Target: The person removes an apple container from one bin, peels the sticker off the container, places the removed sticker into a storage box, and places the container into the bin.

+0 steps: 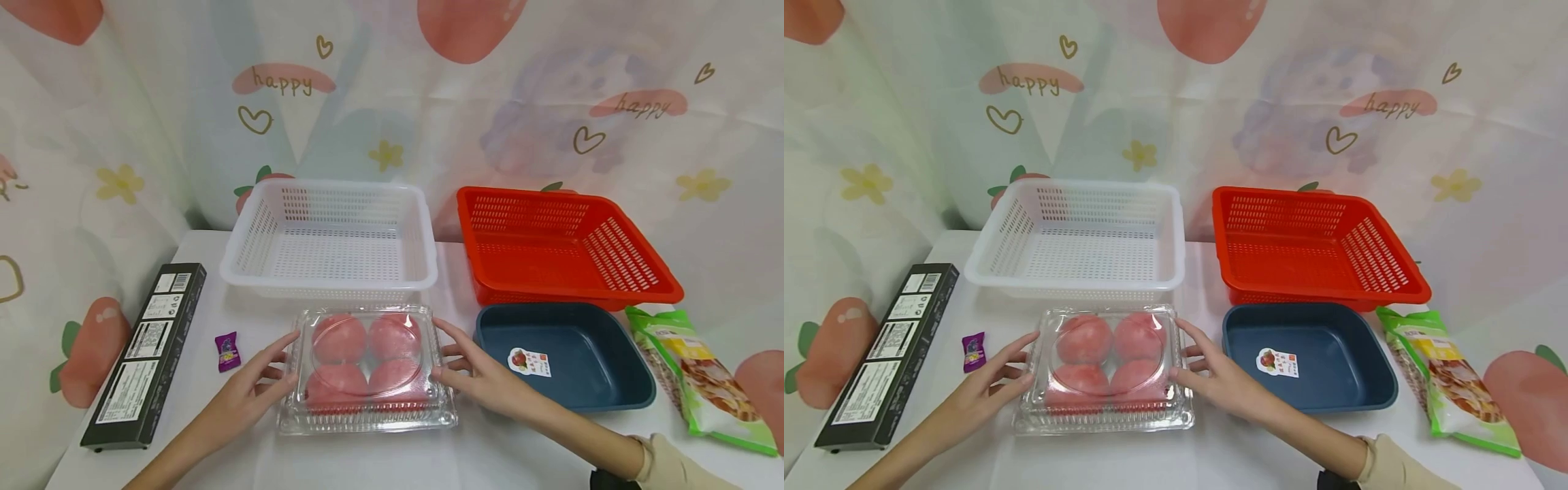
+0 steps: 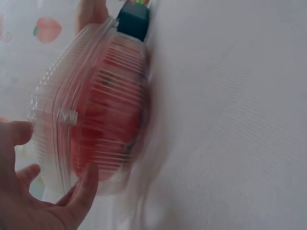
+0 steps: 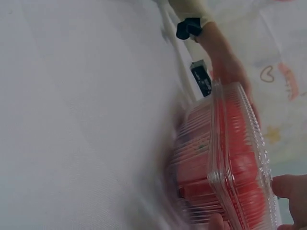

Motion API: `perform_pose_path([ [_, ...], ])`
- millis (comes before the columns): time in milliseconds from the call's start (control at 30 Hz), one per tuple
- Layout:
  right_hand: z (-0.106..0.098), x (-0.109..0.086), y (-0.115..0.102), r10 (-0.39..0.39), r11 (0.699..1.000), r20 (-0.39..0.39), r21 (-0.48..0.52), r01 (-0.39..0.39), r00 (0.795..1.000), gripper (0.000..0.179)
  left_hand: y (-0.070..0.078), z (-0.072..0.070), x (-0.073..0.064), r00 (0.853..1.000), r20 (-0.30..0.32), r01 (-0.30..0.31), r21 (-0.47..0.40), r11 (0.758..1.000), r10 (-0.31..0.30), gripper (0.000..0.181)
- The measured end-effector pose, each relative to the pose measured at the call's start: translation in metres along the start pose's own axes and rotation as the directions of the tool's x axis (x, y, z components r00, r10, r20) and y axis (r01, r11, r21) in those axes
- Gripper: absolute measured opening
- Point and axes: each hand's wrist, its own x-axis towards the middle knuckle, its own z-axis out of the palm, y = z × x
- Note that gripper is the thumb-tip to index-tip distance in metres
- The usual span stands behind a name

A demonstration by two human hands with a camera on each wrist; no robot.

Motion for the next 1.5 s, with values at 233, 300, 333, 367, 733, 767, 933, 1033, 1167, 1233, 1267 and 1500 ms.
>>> perform_pose_path([
  [233, -0.003, 0.001, -0.001, 0.023, 0.999, 0.008, 0.045, -0.023, 1.0, 0.081, 0.003, -0.004, 0.004, 0.996, 0.072, 0.063, -0.085, 0.994, -0.057, 0.061],
  [300, -0.003, 0.001, -0.002, 0.019, 0.999, 0.005, 0.049, -0.019, 1.0, 0.081, 0.004, -0.005, 0.004, 0.994, 0.076, 0.087, -0.114, 0.99, -0.079, 0.062],
  [333, -0.002, 0.001, -0.003, 0.02, 0.999, 0.004, 0.046, -0.02, 1.0, 0.081, 0.005, -0.006, 0.003, 0.993, 0.075, 0.096, -0.127, 0.987, -0.087, 0.062],
  [367, -0.002, 0.001, -0.003, 0.018, 0.999, 0.004, 0.044, -0.018, 1.0, 0.081, 0.005, -0.006, 0.003, 0.993, 0.072, 0.101, -0.136, 0.985, -0.092, 0.062],
  [733, 0.002, -0.012, -0.015, 0.024, 0.999, -0.025, 0.037, -0.023, 0.999, 0.08, 0.012, -0.006, -0.014, 0.999, 0.027, 0.041, -0.134, 0.99, -0.037, 0.06],
  [767, 0.003, -0.014, -0.017, 0.03, 0.999, -0.038, 0.04, -0.028, 0.999, 0.079, 0.014, -0.006, -0.015, 0.999, 0.019, 0.031, -0.124, 0.992, -0.029, 0.059],
  [933, 0.007, -0.025, -0.03, 0.034, 0.997, -0.113, 0.069, -0.026, 0.993, 0.076, 0.031, -0.014, -0.023, 0.998, -0.028, -0.055, -0.054, 0.997, 0.054, 0.056],
  [1033, 0.008, -0.031, -0.038, -0.008, 0.996, -0.143, 0.083, 0.02, 0.99, 0.073, 0.039, -0.02, -0.026, 0.994, -0.044, -0.101, -0.031, 0.994, 0.1, 0.056],
  [1167, 0.007, -0.036, -0.046, -0.096, 0.992, -0.17, 0.065, 0.108, 0.981, 0.071, 0.045, -0.026, -0.029, 0.991, -0.026, -0.13, -0.052, 0.99, 0.129, 0.058],
  [1233, 0.005, -0.037, -0.048, -0.124, 0.989, -0.178, 0.058, 0.136, 0.976, 0.071, 0.047, -0.029, -0.028, 0.989, -0.015, -0.149, -0.068, 0.987, 0.148, 0.059],
  [1267, 0.004, -0.037, -0.049, -0.13, 0.988, -0.179, 0.055, 0.142, 0.975, 0.071, 0.048, -0.03, -0.028, 0.986, -0.013, -0.165, -0.074, 0.984, 0.165, 0.059],
  [1500, 0.003, -0.03, -0.052, -0.135, 0.987, -0.186, 0.061, 0.149, 0.973, 0.069, 0.056, -0.037, -0.022, 0.979, -0.02, -0.203, -0.059, 0.977, 0.203, 0.059],
])
